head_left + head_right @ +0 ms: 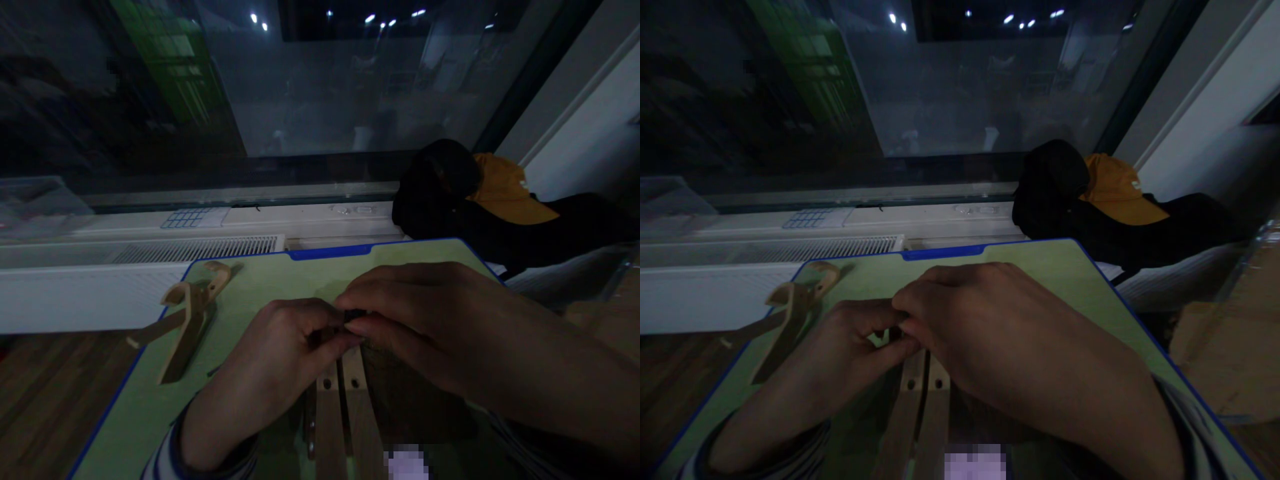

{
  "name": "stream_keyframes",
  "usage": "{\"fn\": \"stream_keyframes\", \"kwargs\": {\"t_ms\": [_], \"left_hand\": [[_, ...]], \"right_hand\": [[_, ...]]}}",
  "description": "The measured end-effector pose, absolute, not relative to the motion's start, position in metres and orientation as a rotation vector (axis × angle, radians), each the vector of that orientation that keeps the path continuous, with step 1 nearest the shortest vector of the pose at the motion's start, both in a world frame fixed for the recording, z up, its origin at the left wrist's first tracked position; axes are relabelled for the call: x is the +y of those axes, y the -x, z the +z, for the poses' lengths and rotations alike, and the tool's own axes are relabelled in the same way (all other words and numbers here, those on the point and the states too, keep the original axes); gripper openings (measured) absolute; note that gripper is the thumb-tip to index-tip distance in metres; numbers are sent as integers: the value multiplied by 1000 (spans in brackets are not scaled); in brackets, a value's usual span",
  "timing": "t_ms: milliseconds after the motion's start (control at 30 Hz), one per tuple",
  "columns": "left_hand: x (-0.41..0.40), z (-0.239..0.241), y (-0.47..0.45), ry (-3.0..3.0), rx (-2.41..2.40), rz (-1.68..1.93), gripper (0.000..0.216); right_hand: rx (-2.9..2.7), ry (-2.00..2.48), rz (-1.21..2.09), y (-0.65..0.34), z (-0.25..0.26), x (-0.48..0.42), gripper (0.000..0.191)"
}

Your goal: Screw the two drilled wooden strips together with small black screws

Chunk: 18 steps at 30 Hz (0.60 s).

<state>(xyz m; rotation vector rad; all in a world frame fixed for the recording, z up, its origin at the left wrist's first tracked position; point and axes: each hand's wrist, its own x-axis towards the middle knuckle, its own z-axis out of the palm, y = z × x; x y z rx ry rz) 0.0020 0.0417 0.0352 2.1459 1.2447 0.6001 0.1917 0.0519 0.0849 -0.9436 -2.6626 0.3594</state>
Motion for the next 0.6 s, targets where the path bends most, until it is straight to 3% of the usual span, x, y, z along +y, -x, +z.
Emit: {"fn": "stream_keyframes", "kwargs": {"t_ms": [333,600], "left_hand": [[42,36,1,-2141,1071,603,18],[42,36,-2,-2176,1238,585,14]], "right_hand": [[-2655,981,284,-191,81,52,12],[-2644,1004,253,-191,82,53,14]]}}
